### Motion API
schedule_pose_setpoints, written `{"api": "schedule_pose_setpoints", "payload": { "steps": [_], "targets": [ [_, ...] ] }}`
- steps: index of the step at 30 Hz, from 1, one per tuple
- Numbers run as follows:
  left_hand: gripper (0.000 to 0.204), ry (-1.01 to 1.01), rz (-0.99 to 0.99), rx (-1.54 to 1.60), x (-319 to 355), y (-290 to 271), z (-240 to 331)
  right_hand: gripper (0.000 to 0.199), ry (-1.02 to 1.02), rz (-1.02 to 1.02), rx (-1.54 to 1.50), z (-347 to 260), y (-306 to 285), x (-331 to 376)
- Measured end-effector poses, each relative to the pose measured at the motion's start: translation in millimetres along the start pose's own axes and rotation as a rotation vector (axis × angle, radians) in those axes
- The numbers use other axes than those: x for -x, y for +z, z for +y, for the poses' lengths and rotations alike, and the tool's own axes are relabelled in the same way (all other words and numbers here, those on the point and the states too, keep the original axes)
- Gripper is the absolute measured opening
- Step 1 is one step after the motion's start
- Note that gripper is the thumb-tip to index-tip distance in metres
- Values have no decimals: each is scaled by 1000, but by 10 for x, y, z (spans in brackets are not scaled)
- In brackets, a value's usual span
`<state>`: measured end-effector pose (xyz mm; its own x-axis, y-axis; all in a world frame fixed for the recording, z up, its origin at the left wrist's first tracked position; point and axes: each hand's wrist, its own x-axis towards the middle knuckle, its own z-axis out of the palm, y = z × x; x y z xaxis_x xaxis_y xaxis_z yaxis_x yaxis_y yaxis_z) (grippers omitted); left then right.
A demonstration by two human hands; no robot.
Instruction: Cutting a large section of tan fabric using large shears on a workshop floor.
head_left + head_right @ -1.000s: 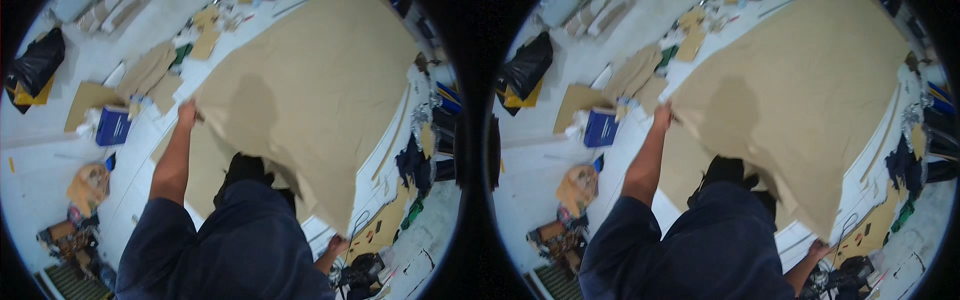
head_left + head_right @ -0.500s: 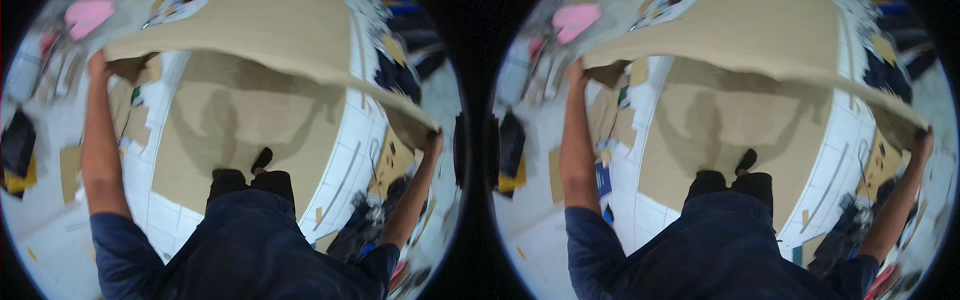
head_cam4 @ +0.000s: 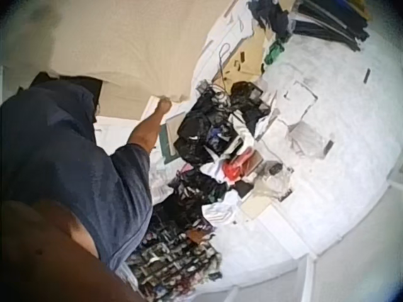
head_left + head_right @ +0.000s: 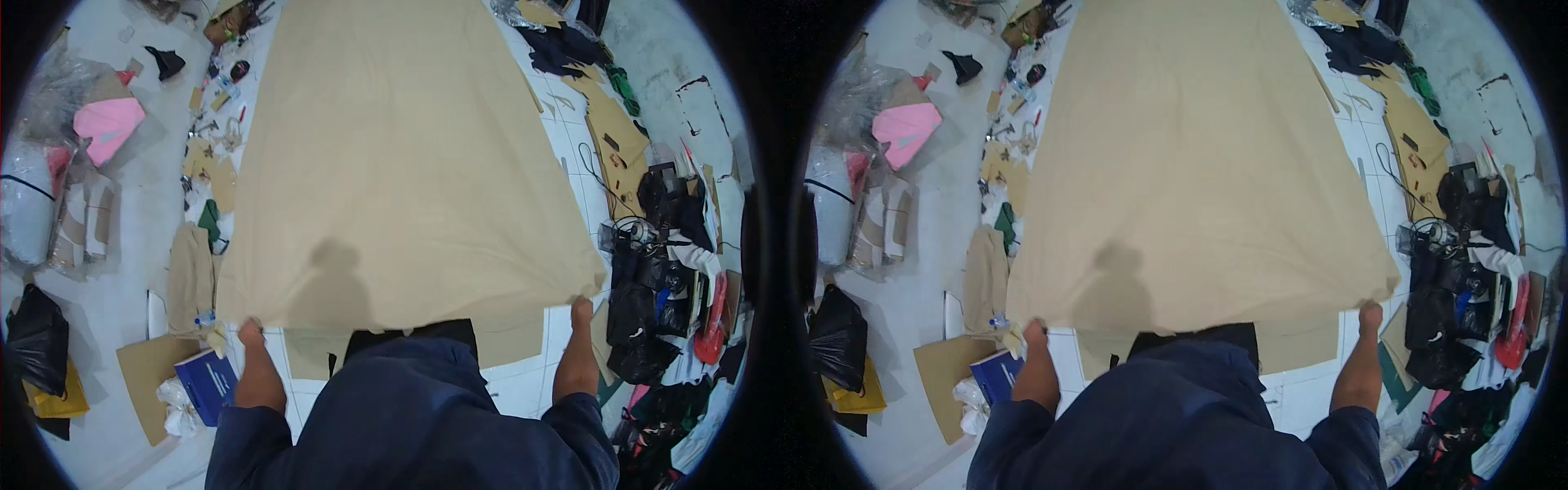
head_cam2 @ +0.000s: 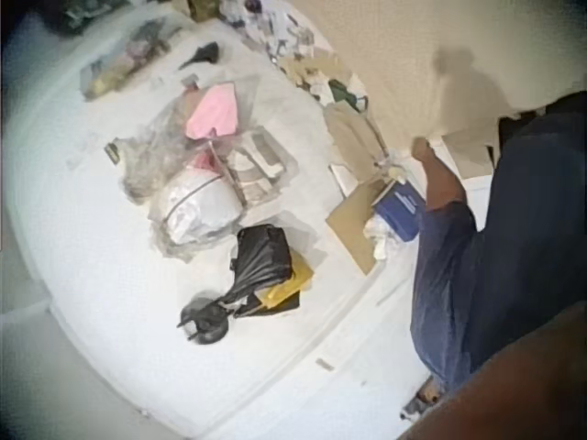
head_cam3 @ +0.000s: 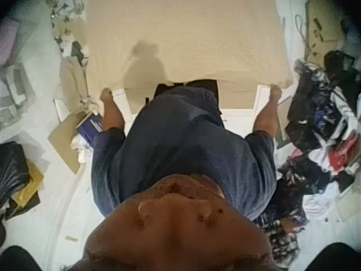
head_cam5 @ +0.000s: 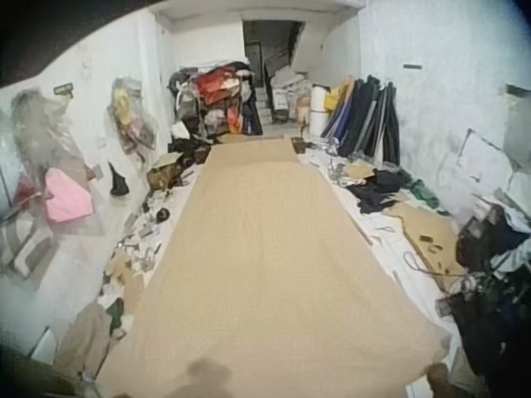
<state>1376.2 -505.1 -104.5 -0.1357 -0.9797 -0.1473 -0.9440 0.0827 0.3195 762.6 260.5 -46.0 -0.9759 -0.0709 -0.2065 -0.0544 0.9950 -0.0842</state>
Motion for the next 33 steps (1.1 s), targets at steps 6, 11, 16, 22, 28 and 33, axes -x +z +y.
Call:
{"api": "schedule_pose_setpoints", "payload": {
  "steps": [6, 11, 16, 22, 28, 33],
  "targets": [
    [20, -914, 14, 797, 857, -392, -294, 25, 371, 119, -68, 266, 185, 1325],
    [19, -771, -72, 989, 1605, -633, -762, 45, 436, 172, -344, 401, 92, 1722],
    [26, -691, -319, 1044, 1549, -246, -433, 34, 501, 444, -703, 1089, -308, 1129],
    [12, -472, -198, 910, 1240, -538, 215, 28, 652, 181, -1217, -63, -604, 802],
    [19, -367, -186, 1117, 1635, -589, 472, 26, 670, 227, -1102, 735, -162, 991],
    [23, -455, -120, 1092, 1938, -698, 450, 35, 756, 103, -1113, 976, -7, 1679]
  ]
}}
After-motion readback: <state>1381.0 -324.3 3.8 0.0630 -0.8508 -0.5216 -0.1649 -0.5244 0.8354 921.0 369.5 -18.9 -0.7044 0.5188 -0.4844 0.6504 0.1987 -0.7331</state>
